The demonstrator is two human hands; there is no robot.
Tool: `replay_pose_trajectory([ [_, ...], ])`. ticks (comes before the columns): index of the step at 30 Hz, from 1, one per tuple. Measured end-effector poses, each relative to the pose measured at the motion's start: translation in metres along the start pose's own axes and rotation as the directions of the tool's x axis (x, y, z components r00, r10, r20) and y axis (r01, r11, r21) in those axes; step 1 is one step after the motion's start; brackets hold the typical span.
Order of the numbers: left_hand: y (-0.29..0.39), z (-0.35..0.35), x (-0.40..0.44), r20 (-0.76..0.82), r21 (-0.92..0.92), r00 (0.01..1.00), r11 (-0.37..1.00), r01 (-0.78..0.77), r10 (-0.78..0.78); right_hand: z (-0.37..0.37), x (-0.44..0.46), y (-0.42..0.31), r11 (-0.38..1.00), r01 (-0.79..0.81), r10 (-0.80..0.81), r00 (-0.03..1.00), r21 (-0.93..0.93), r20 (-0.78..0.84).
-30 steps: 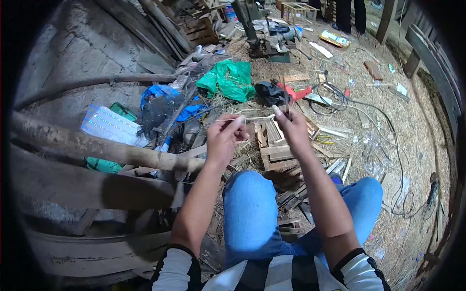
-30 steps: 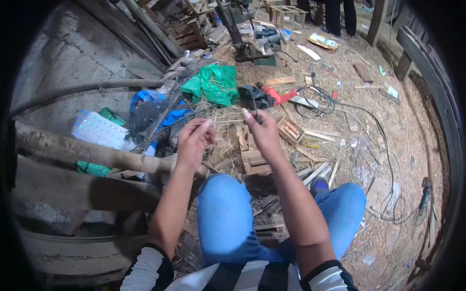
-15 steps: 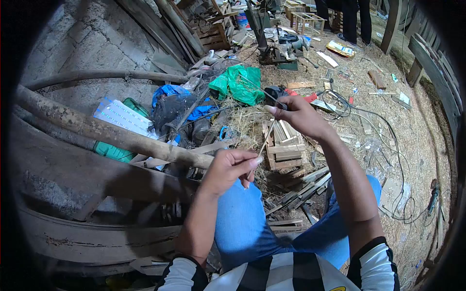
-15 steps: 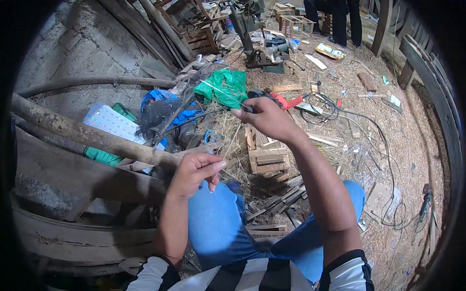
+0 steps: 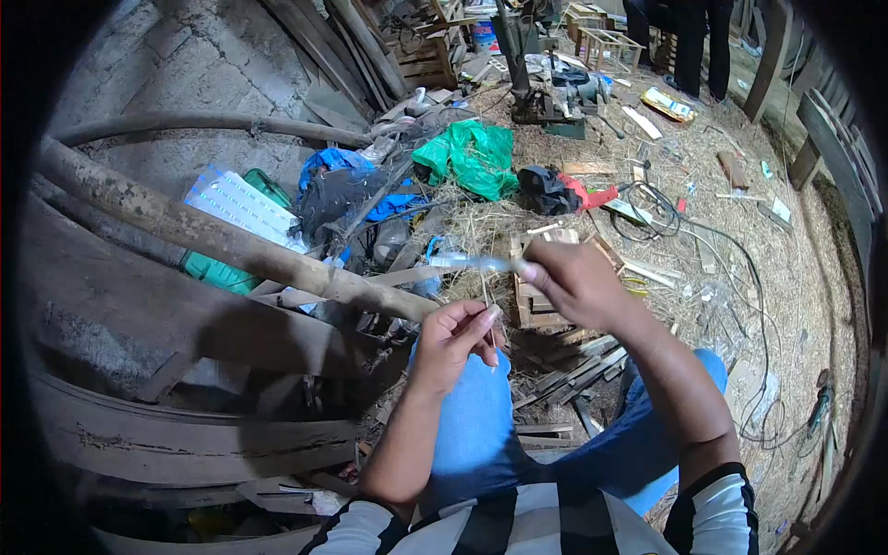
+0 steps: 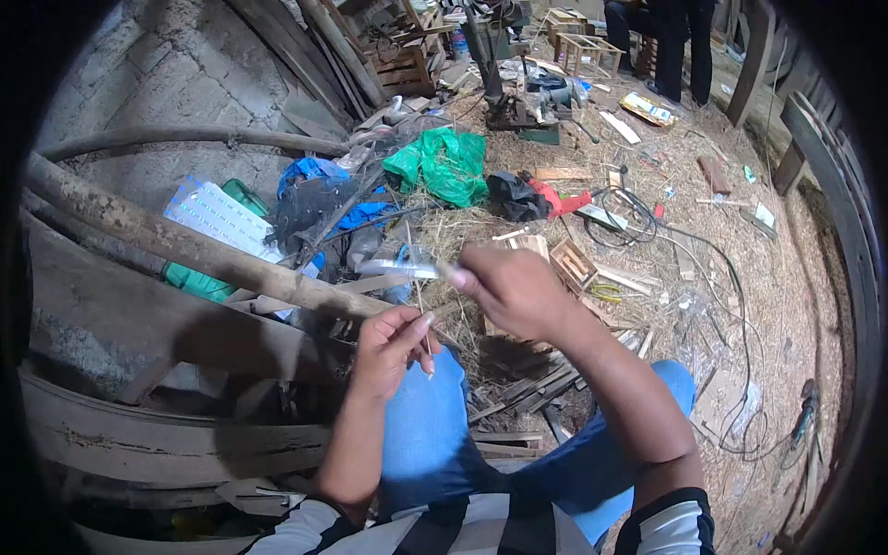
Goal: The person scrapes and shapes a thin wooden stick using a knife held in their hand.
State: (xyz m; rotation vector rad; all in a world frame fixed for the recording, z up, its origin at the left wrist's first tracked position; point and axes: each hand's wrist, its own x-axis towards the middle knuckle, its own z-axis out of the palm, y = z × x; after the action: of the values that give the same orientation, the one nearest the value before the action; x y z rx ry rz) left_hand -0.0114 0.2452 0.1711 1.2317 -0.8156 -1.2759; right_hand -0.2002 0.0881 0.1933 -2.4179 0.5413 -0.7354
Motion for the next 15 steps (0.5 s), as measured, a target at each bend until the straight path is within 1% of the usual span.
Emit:
replay_pose_trajectory([
  [1, -0.002, -0.001, 0.000, -0.004, -0.003, 1.000, 1.000, -0.003, 0.003, 0.002, -0.001, -0.001, 0.999, 0.038, -0.036, 0.998, -0.039, 0.055],
  [2, -0.004, -0.002, 0.000, -0.016, 0.005, 1.000, 1.000, -0.006, 0.006, 0.006, -0.003, -0.002, 0.998, 0.041, -0.039, 0.998, -0.038, 0.059],
  [4, -0.006, -0.002, -0.001, -0.027, 0.013, 1.000, 1.000, -0.006, 0.006, 0.013, -0.004, -0.004, 0.986, 0.099, -0.090, 0.993, -0.136, 0.074],
  [5, -0.006, -0.001, -0.001, -0.022, 0.041, 0.999, 0.999, -0.033, 0.033, 0.013, -0.003, -0.006, 0.980, 0.114, -0.100, 0.991, -0.161, 0.092],
  [9, -0.009, 0.002, -0.001, -0.014, 0.102, 0.994, 0.989, -0.109, 0.111, 0.020, -0.003, -0.002, 0.975, 0.120, -0.093, 0.985, -0.188, 0.146],
  [13, -0.015, 0.003, -0.001, -0.005, 0.101, 0.992, 0.987, -0.127, 0.128, 0.020, -0.002, 0.001, 0.968, 0.124, -0.091, 0.984, -0.218, 0.156],
  [15, -0.016, 0.004, -0.001, -0.021, 0.101, 0.994, 0.990, -0.102, 0.104, 0.019, -0.002, 0.005, 0.966, 0.113, -0.075, 0.983, -0.231, 0.167],
])
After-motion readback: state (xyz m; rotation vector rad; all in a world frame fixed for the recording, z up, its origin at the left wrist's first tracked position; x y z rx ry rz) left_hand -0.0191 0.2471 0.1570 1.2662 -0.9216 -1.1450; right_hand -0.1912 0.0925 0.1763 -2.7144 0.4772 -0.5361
